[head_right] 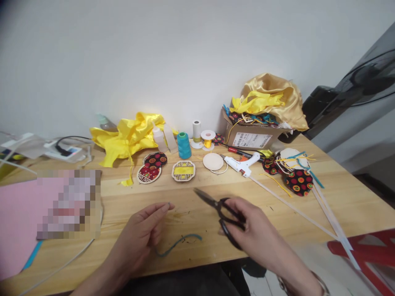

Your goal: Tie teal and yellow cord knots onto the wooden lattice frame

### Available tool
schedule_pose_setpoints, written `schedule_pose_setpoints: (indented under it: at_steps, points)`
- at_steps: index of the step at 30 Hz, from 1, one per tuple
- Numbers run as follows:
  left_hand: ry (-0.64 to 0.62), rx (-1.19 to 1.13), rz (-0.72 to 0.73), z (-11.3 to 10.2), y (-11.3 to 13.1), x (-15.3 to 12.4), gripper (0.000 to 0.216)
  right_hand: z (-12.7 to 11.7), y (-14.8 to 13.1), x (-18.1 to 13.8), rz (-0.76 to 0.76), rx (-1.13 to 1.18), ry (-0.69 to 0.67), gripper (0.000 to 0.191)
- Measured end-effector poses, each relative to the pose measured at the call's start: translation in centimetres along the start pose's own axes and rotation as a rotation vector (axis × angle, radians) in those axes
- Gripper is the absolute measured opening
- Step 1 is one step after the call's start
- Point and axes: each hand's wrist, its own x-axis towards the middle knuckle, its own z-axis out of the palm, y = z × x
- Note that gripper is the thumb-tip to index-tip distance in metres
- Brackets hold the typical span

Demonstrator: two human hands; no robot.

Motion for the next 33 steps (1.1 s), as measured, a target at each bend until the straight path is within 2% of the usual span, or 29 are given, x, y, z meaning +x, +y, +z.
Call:
schedule_pose_setpoints:
  at_steps: [2,5,8,11,19,23,33]
  points:
    - [0.004,0.008,0.011,0.1,0.0,0.0,0.035,0.5,-1.9,0.2,-0.026,0.058,-0.059,0.021]
    - [0.021,0.019,0.024,0.0,0.1,0.0,0.034,0.8,-3.6,0.4,-0.029,-0.007,-0.101,0.027]
    - [0.03,0.025,0.033,-0.1,0.2,-0.1,0.032,0.7,-4.0,0.5,0.001,-0.099,-0.205,0.025]
    - [0.029,0.03,0.037,-0.1,0.3,-0.2,0.031,0.8,-3.7,0.6,0.013,-0.171,-0.271,0.033]
    - [-0.029,0.072,0.052,0.2,0.4,-0.7,0.026,2.0,-4.0,1.9,-0.019,-0.178,-0.279,0.05]
    - [-0.071,0.068,0.053,0.3,0.6,-0.9,0.022,2.4,-4.4,2.4,-0.05,-0.184,-0.249,0.05]
    - [-0.027,0.038,0.043,0.3,0.9,-0.8,0.017,2.5,-4.8,2.5,-0.075,-0.151,-0.212,0.041]
